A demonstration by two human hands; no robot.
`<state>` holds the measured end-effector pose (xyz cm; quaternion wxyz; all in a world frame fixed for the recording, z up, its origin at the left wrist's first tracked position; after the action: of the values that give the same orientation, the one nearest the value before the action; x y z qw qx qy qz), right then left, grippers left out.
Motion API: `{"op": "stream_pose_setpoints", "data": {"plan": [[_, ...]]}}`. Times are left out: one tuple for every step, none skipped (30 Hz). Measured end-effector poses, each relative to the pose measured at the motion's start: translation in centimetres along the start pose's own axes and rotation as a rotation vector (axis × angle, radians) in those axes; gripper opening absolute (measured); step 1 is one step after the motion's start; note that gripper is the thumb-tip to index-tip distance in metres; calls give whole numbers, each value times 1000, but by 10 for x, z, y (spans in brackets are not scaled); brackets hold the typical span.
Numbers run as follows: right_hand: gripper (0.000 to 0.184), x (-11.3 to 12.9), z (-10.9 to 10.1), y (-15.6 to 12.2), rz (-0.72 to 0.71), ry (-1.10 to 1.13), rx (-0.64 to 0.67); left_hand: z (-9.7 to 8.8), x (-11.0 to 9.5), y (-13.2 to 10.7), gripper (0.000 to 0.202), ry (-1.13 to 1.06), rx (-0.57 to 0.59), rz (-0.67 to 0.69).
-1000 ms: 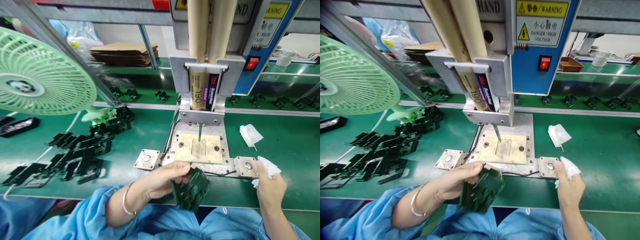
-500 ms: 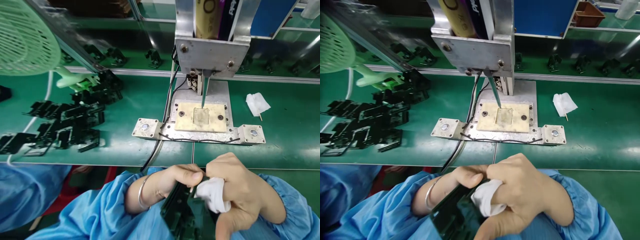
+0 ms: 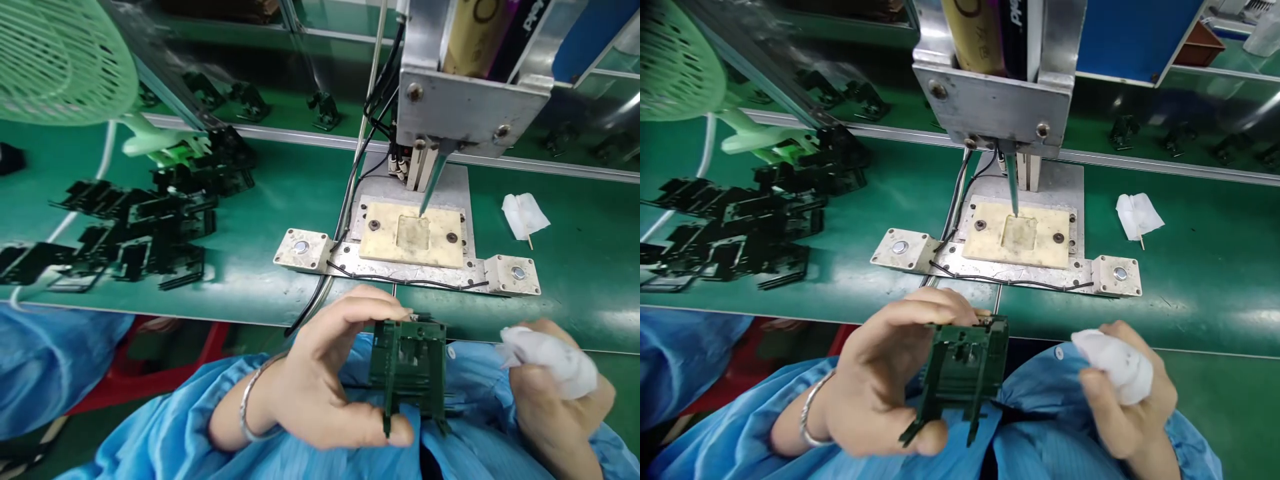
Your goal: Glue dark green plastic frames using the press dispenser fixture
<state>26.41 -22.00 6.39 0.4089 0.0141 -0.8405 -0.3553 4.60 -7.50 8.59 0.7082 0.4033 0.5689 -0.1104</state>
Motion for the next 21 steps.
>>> {"op": "stream_pose_setpoints", "data": {"plan": [[27, 3, 3, 1, -53, -13, 15, 0, 0, 0, 67, 34, -14, 56], [21, 7, 8, 4, -107, -17, 64, 1, 1, 1, 66, 53, -14, 97], [12, 12, 13, 8, -144, -4, 121, 2, 1, 2, 65, 63, -8, 128], [3, 17, 19, 13, -154, 25, 176, 3, 1, 4, 65, 68, 0, 149], [8, 22, 24, 17, -139, 64, 230, 4, 1, 5, 64, 68, 9, 160], [15, 26, 28, 21, -116, 97, 273, 4, 0, 6, 63, 67, 17, 162], [21, 29, 30, 25, -109, 114, 305, 5, 0, 6, 62, 67, 24, 156], [25, 32, 32, 27, -135, 118, 340, 5, -1, 6, 61, 68, 25, 145], [28, 33, 33, 28, -181, 110, 370, 6, -1, 7, 61, 67, 25, 133], [30, 34, 32, 29, -213, 101, 395, 6, -1, 7, 61, 65, 20, 122], [30, 34, 32, 30, -223, 98, 396, 6, -1, 6, 61, 58, 13, 111], [28, 33, 31, 31, -212, 98, 380, 5, -1, 6, 62, 48, 6, 103], [24, 32, 31, 32, -183, 98, 360, 5, -1, 6, 63, 35, -1, 94], [21, 31, 31, 33, -155, 93, 336, 5, 0, 6, 64, 25, -4, 79], [19, 30, 32, 34, -147, 85, 304, 5, 0, 6, 64, 14, -5, 55], [21, 28, 34, 35, -156, 79, 272, 4, 1, 6, 63, 3, -9, 25], [25, 27, 36, 36, -173, 76, 247, 4, 2, 6, 63, -9, -9, -8], [30, 25, 39, 37, -189, 82, 238, 5, 2, 6, 62, -24, -8, -37], [35, 24, 42, 38, -197, 96, 242, 5, 3, 6, 63, -40, -3, -57], [40, 23, 44, 39, -196, 110, 248, 5, 3, 6, 64, -55, 2, -70], [44, 22, 46, 40, -195, 116, 254, 6, 4, 6, 65, -66, 4, -76]]}}
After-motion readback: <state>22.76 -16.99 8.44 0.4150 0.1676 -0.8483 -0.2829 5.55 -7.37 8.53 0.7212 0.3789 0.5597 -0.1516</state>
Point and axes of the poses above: each hand's wrist, its own y-axis towards the middle knuckle, its own z-axis out of the palm, x = y × z, the point moved 1 cm from there along y, towards the middle knuckle, and after that the axes turned 4 degrees about -x, right-handed, at the moved point
